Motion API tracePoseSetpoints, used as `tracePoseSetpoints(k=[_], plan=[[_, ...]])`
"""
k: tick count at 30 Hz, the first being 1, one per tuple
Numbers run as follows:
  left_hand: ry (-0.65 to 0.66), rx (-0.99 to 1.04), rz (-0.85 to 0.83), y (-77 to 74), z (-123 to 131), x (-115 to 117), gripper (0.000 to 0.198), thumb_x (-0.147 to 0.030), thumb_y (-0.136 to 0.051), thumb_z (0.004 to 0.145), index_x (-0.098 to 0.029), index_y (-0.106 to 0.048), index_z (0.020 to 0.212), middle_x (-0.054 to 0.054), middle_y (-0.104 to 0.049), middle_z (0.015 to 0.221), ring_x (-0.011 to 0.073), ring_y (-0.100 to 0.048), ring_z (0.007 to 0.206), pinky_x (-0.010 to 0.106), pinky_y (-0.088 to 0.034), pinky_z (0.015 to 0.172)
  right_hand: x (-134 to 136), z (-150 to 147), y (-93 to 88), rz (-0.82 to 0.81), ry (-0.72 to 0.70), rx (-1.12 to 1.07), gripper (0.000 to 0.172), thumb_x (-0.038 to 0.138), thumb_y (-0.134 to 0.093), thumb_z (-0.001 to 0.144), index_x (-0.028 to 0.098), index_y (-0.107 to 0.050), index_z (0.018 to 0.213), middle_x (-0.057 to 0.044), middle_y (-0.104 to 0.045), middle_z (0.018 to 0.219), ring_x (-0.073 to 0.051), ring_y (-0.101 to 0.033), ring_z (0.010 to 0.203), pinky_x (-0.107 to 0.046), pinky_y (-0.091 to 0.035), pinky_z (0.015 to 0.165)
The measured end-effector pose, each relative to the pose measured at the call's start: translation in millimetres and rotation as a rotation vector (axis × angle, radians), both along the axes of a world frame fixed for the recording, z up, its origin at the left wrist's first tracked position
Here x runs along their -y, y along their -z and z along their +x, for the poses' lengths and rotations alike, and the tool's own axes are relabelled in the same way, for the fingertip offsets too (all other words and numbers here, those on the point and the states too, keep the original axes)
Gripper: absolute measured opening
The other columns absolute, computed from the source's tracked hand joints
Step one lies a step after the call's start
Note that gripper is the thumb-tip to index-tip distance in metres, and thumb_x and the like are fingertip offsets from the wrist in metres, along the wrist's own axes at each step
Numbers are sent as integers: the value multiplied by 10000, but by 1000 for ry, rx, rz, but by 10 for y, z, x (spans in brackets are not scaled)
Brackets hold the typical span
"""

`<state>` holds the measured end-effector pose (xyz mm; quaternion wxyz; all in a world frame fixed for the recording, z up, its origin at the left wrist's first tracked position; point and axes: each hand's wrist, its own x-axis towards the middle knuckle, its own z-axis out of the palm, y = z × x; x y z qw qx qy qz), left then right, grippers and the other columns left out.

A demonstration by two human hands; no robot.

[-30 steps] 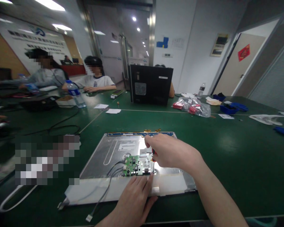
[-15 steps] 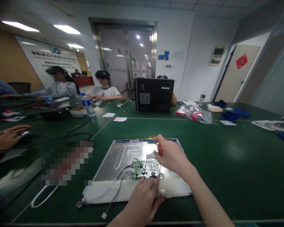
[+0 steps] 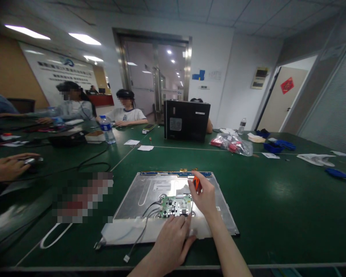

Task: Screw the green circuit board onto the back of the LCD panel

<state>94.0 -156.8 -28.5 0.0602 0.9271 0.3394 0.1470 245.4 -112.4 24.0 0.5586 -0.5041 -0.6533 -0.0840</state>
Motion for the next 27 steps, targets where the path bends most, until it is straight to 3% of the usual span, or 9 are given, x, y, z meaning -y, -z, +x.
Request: tracePoseSetpoints(k=[7, 12, 20, 27], plan=[[0, 20, -17, 8, -5, -2, 444, -291, -472, 876, -108, -435, 1279, 121, -603, 1023, 258, -546, 934, 418, -423, 865, -10, 0, 62, 15, 35, -85, 271, 357, -557, 852, 191, -466, 1046, 44, -572, 628, -102, -504, 453, -205, -397, 422], [-3, 41, -10, 23, -7, 2, 449, -285, -464, 877, -113, -428, 1291, 124, -603, 1034, 257, -546, 935, 417, -424, 867, 9, 1, 24, 29, 88, -21, 228, 368, -532, 861, 190, -501, 1000, -5, -610, 725, -118, -541, 523, -241, -447, 507], [-3, 37, 20, 20, -4, 11, 453, -267, -465, 872, -101, -427, 1291, 123, -606, 1014, 259, -550, 923, 431, -430, 865, 65, 4, -26, -5, 4, -13, 194, 284, -397, 913, 188, -502, 1044, -29, -621, 800, -119, -537, 550, -253, -440, 533], [-6, 16, 1, 13, -1, 1, 427, -258, -491, 866, -100, -454, 1261, 126, -607, 1027, 267, -550, 941, 432, -429, 859, 16, 4, 4, 3, 1, 12, 246, 329, -562, 838, 189, -507, 1032, 0, -548, 770, -99, -464, 534, -225, -415, 496]])
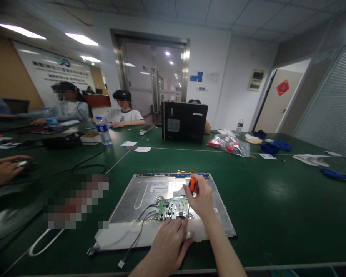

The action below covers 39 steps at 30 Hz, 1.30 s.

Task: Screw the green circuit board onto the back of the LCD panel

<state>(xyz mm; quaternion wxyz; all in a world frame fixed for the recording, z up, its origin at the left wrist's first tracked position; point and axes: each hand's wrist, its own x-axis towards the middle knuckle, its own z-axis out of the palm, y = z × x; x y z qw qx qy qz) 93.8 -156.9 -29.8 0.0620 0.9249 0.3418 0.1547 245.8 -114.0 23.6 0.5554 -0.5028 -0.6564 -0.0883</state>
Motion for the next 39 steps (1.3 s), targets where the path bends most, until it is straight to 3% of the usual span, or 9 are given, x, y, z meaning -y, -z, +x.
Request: tracePoseSetpoints(k=[7, 16, 24, 39], plan=[[-4, 15, 21, 23, -5, 3, 454, -264, -483, 871, -89, -427, 1286, 123, -604, 1024, 260, -542, 933, 429, -417, 886, 22, -18, -33, -16, 3, -4, 215, 284, -506, 861, 179, -525, 1047, 1, -557, 750, -91, -449, 503, -228, -410, 494], [-1, 20, 26, 14, -8, 6, 419, -266, -464, 873, -110, -447, 1262, 123, -600, 1040, 259, -540, 944, 423, -418, 881, 51, -9, -35, -47, 5, -1, 242, 285, -434, 880, 183, -533, 1076, -46, -628, 839, -143, -554, 617, -276, -443, 583], [-12, 17, 18, 18, -5, 6, 410, -267, -478, 868, -116, -458, 1248, 120, -600, 1034, 259, -542, 928, 419, -421, 872, 42, 1, -19, -27, -21, 28, 281, 339, -523, 853, 185, -508, 1088, -9, -571, 770, -109, -456, 509, -248, -409, 502], [-9, 35, 26, 8, -3, 6, 393, -280, -446, 880, -121, -453, 1239, 121, -596, 1010, 258, -544, 918, 417, -420, 848, 43, 8, 1, -52, 4, 44, 333, 292, -461, 884, 187, -489, 1198, 18, -546, 690, -105, -450, 476, -241, -399, 470]])
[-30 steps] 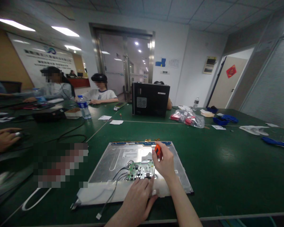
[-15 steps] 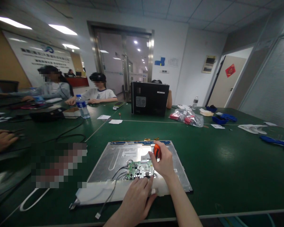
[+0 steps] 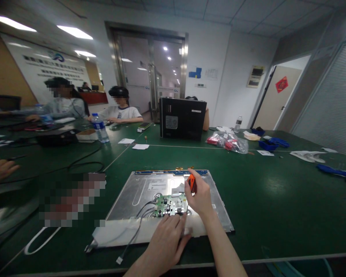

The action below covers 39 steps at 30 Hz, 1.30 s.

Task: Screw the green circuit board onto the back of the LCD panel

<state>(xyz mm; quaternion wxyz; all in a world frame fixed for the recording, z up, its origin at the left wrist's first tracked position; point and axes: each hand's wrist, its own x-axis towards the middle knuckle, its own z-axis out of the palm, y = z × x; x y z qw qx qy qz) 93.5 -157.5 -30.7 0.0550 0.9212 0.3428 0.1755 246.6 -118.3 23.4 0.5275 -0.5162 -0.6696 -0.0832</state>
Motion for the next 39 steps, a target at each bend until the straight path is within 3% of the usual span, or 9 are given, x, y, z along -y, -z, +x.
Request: tracePoseSetpoints(k=[10, 18, 24, 39], plan=[[4, -18, -3, -32, 2, 4, 404, -273, -453, 877, -104, -460, 1244, 121, -604, 1009, 262, -551, 918, 430, -424, 859, 26, 17, -33, 41, -17, 24, 374, 257, -463, 870, 179, -462, 1236, 11, -550, 724, -103, -441, 485, -245, -398, 486], [1, -39, -3, -27, 14, 2, 399, -289, -443, 890, -101, -469, 1241, 126, -606, 1008, 267, -554, 914, 437, -433, 845, 20, 41, -20, 51, -91, 27, 252, 218, -426, 870, 187, -477, 1115, -4, -578, 763, -105, -483, 521, -237, -409, 506], [-11, -38, -3, -14, 18, -5, 408, -294, -461, 887, -96, -462, 1244, 125, -605, 1001, 269, -552, 918, 438, -433, 858, -19, 33, -24, 94, -56, 71, 253, 282, -542, 858, 195, -518, 1095, 22, -521, 696, -95, -421, 486, -225, -371, 463], [9, -14, 14, 6, 5, -16, 395, -279, -458, 883, -105, -461, 1237, 118, -601, 992, 261, -551, 896, 426, -435, 836, -4, 12, -34, 99, -44, 28, 255, 201, -509, 846, 193, -513, 1101, 40, -524, 671, -76, -433, 451, -200, -391, 436]])
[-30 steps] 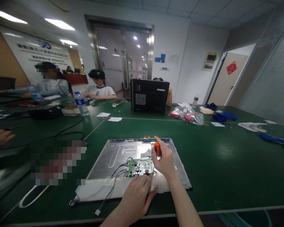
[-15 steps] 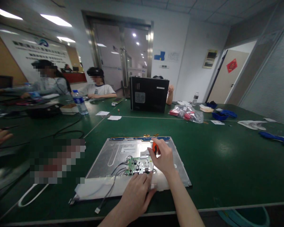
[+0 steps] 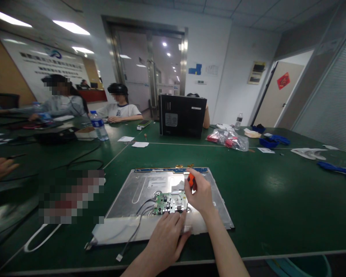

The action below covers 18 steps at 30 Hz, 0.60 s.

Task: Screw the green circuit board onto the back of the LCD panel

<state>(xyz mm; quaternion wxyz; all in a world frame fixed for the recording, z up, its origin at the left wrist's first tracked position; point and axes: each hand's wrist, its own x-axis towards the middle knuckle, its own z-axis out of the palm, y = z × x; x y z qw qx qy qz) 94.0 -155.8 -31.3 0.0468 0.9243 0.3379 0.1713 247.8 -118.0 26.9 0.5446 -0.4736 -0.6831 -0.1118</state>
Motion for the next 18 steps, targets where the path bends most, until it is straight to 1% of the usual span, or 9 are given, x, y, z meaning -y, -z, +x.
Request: tracePoseSetpoints(k=[4, 12, 15, 18], plan=[[-1, -3, 1, 1, -1, 0, 400, -281, -457, 881, -102, -457, 1239, 120, -603, 991, 264, -553, 889, 429, -440, 821, 11, 1, 2, 2, 6, -9, 244, 196, -485, 843, 194, -501, 1087, 29, -565, 695, -77, -442, 444, -200, -406, 441], [-8, -20, -12, -17, 2, 11, 402, -286, -459, 881, -99, -469, 1237, 126, -602, 1019, 266, -549, 918, 426, -435, 846, 10, 15, 39, -27, -7, -59, 245, 205, -493, 829, 199, -444, 1069, 7, -601, 745, -86, -489, 465, -199, -418, 446], [-6, -12, -1, -14, 1, 11, 411, -284, -464, 877, -105, -462, 1247, 124, -603, 1025, 262, -549, 922, 420, -433, 849, 12, 18, 32, -33, -24, -53, 220, 203, -480, 841, 199, -449, 1059, -3, -602, 768, -93, -508, 500, -203, -422, 464], [-7, -12, -1, -6, -1, 12, 415, -285, -457, 879, -104, -460, 1252, 125, -605, 1016, 262, -550, 914, 424, -430, 845, 16, 18, 14, -24, -19, -28, 193, 209, -476, 848, 196, -467, 1041, -4, -582, 768, -93, -483, 504, -206, -410, 466]])
